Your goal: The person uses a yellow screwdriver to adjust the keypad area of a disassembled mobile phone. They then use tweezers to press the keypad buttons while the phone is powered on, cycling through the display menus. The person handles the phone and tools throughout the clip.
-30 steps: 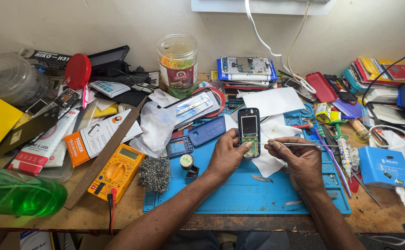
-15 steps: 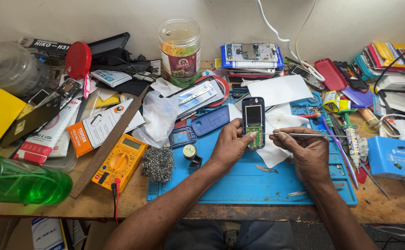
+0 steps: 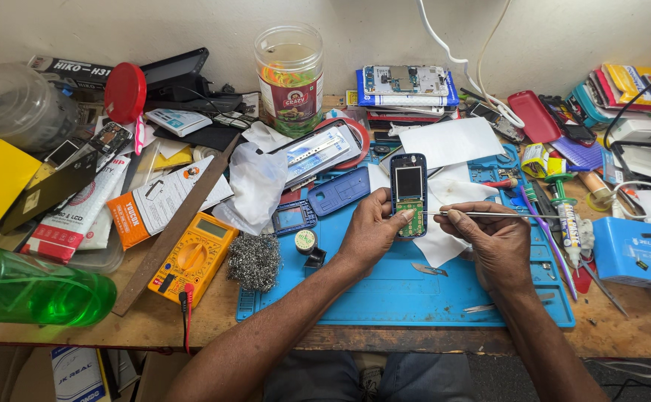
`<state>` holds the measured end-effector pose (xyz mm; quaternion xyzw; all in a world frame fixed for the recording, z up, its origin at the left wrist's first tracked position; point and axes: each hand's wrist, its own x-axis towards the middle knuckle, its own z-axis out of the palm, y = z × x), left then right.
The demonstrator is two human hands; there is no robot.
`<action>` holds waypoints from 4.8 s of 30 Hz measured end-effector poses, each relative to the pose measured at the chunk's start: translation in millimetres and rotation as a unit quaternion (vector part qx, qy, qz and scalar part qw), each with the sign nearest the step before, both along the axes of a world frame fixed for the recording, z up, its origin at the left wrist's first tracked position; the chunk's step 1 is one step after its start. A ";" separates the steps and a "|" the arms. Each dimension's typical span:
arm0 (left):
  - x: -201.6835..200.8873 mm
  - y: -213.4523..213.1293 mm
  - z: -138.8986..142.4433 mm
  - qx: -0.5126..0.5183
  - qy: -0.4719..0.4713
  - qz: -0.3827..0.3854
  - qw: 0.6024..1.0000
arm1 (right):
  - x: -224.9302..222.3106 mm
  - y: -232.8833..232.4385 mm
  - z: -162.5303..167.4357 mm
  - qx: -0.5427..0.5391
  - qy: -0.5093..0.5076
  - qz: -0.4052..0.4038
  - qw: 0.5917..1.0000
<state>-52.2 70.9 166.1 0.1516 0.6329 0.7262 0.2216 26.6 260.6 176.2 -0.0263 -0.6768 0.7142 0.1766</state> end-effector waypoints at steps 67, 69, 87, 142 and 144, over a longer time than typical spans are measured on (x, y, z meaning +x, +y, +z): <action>5.0 1.0 7.3 -0.021 0.026 0.012 0.999 | 1.8 1.0 4.6 0.004 -0.020 -0.008 1.000; 4.7 1.3 6.1 -0.025 0.019 0.011 0.999 | 1.5 0.8 4.4 0.010 -0.018 -0.006 1.000; -3.4 -2.6 12.0 0.121 -0.107 -0.055 0.985 | -5.6 58.5 66.7 0.049 0.060 -0.048 0.996; -51.8 18.4 10.1 0.278 -0.172 -0.022 0.945 | -79.4 50.4 -0.9 0.204 -0.015 0.130 0.970; -50.3 18.5 10.0 0.285 -0.167 -0.021 0.944 | -78.8 47.9 1.5 0.224 0.002 0.137 0.965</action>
